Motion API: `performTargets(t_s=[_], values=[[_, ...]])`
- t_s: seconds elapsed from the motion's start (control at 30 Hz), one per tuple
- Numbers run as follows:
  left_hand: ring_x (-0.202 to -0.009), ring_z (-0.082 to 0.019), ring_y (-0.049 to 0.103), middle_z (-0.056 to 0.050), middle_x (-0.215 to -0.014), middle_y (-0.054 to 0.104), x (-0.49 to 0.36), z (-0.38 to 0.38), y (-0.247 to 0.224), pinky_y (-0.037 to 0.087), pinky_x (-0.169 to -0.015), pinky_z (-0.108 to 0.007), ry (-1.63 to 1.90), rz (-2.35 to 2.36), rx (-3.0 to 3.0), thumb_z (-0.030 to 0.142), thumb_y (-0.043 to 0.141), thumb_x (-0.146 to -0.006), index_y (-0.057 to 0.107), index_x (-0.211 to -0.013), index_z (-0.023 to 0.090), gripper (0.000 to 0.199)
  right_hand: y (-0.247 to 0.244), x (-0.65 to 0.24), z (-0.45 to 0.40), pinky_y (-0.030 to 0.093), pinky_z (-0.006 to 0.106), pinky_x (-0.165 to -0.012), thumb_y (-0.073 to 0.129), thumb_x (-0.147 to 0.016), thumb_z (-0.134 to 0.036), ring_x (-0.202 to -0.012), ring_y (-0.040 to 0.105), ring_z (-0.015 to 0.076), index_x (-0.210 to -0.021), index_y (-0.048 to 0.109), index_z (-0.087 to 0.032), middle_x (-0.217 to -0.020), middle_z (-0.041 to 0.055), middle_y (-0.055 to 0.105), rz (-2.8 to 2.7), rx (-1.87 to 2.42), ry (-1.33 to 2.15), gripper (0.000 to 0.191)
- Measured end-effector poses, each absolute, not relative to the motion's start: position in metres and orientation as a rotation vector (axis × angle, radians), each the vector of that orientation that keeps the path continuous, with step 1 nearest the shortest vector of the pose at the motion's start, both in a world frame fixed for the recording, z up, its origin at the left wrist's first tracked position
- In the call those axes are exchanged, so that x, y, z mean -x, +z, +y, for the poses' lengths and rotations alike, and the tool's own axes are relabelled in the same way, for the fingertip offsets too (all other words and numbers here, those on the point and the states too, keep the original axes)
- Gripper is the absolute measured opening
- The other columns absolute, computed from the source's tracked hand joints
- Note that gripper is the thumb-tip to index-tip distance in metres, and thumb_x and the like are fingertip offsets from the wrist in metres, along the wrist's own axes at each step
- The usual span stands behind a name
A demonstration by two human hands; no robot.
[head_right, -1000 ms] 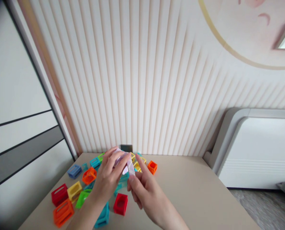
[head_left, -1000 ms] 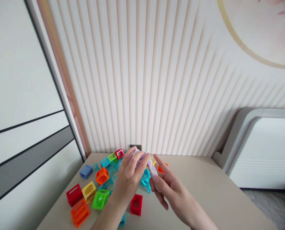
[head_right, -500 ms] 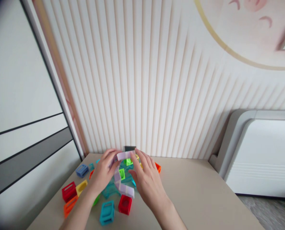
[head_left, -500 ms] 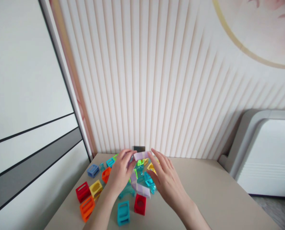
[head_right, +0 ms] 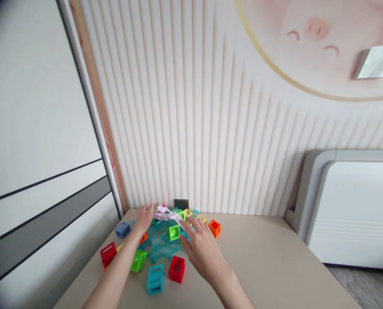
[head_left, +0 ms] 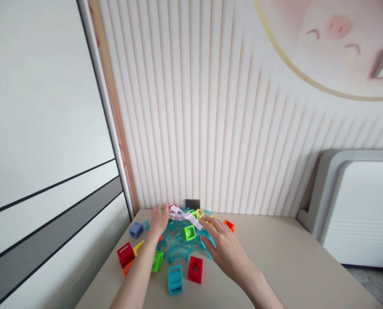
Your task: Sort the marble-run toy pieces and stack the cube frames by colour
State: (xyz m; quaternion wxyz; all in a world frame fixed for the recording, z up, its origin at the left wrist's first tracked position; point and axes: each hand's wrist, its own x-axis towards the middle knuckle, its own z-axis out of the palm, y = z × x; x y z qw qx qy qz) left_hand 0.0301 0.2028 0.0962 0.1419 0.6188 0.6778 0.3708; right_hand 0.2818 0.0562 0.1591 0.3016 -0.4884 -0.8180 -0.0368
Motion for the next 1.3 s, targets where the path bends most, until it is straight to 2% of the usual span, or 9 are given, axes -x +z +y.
performTargets(t_s=[0.13, 0.27, 0.4, 0.5, 0.6, 0.8, 0.9, 1.0, 1.3], values=[[-0.137, -0.029, 0.048, -0.020, -0.137, 0.057, -0.020, 0.154, 0.103, 0.038, -0.114, -0.045, 1.272, 1.845, -1.930, 0.042, 0.033, -0.098, 0.056, -0.126, 0.014, 0.046, 0.133, -0.302, 0.049, 0.057, 0.037, -0.090, 0.051, -0.100, -0.026, -0.105, 0.070, 0.0230, -0.120, 0.066, -0.025, -0.116, 0.0088, 0.072, -2.071, 1.279, -0.112, 0.025], [-0.111, -0.025, 0.065, -0.012, -0.113, 0.068, -0.004, 0.090, 0.086, 0.052, -0.099, -0.039, 1.473, 1.413, -2.364, 0.032, 0.043, -0.098, 0.066, -0.103, 0.023, 0.026, 0.081, -0.328, 0.040, 0.059, 0.037, -0.079, 0.045, -0.101, -0.027, -0.088, 0.072, 0.0232, -0.105, 0.069, -0.023, -0.095, 0.0069, 0.074, -1.932, 1.341, -0.141, 0.025], [-0.090, -0.023, 0.069, -0.008, -0.093, 0.071, -0.006, 0.044, 0.048, 0.056, -0.084, -0.036, 1.463, 1.343, -2.627, 0.027, 0.052, -0.095, 0.068, -0.101, 0.024, 0.017, 0.037, -0.336, 0.026, 0.059, 0.035, -0.070, 0.041, -0.101, -0.028, -0.077, 0.072, 0.0230, -0.099, 0.069, -0.022, -0.085, 0.0067, 0.073, -1.810, 1.396, -0.082, 0.029], [-0.073, -0.020, 0.068, -0.004, -0.076, 0.069, -0.017, 0.029, 0.023, 0.055, -0.069, -0.031, 1.210, 1.241, -2.804, 0.028, 0.055, -0.094, 0.068, -0.093, 0.026, 0.013, 0.032, -0.323, 0.010, 0.057, 0.031, -0.071, 0.038, -0.101, -0.023, -0.076, 0.071, 0.0201, -0.101, 0.067, -0.023, -0.084, 0.0053, 0.072, -1.927, 1.308, 0.038, 0.029], [-0.070, -0.020, 0.068, -0.003, -0.073, 0.068, -0.025, 0.026, 0.012, 0.052, -0.062, -0.028, 0.995, 1.101, -2.897, 0.025, 0.052, -0.096, 0.067, -0.084, 0.026, 0.019, 0.040, -0.300, -0.006, 0.055, 0.030, -0.078, 0.041, -0.098, -0.020, -0.084, 0.069, 0.0193, -0.105, 0.066, -0.023, -0.089, 0.0047, 0.071, -2.220, 1.119, 0.169, 0.027], [-0.080, -0.022, 0.068, -0.006, -0.084, 0.069, -0.022, 0.028, 0.019, 0.048, -0.070, -0.030, 0.890, 1.372, -2.725, 0.023, 0.040, -0.098, 0.069, -0.087, 0.024, 0.031, 0.049, -0.276, -0.017, 0.045, 0.039, -0.106, 0.053, -0.088, -0.018, -0.122, 0.059, 0.0244, -0.132, 0.060, -0.026, -0.144, 0.0094, 0.054, -2.386, 1.197, 0.309, 0.045], [-0.065, -0.019, 0.064, -0.004, -0.072, 0.067, -0.016, 0.026, 0.018, 0.039, -0.060, -0.028, 0.749, 1.391, -2.506, 0.030, 0.043, -0.097, 0.069, -0.086, 0.024, 0.029, 0.045, -0.279, -0.016, 0.044, 0.038, -0.107, 0.049, -0.092, -0.020, -0.123, 0.059, 0.0242, -0.120, 0.069, -0.024, -0.136, 0.0092, 0.061, -2.326, 1.270, 0.367, 0.034], [-0.053, -0.016, 0.055, 0.000, -0.053, 0.056, -0.013, 0.027, 0.015, 0.031, -0.055, -0.027, 0.693, 1.356, -2.428, 0.037, 0.046, -0.095, 0.061, -0.064, 0.021, 0.037, 0.040, -0.281, -0.012, 0.047, 0.036, -0.105, 0.047, -0.095, -0.022, -0.117, 0.063, 0.0226, -0.107, 0.073, -0.023, -0.127, 0.0085, 0.065, -2.255, 1.262, 0.424, 0.029], [-0.056, -0.014, 0.048, 0.001, -0.054, 0.051, -0.009, 0.029, 0.017, 0.026, -0.057, -0.026, 0.734, 1.373, -2.285, 0.044, 0.040, -0.094, 0.051, -0.059, 0.020, 0.044, 0.034, -0.285, -0.004, 0.050, 0.033, -0.100, 0.045, -0.098, -0.024, -0.110, 0.067, 0.0218, -0.096, 0.073, -0.020, -0.120, 0.0097, 0.071, -2.095, 1.184, 0.615, 0.029]])
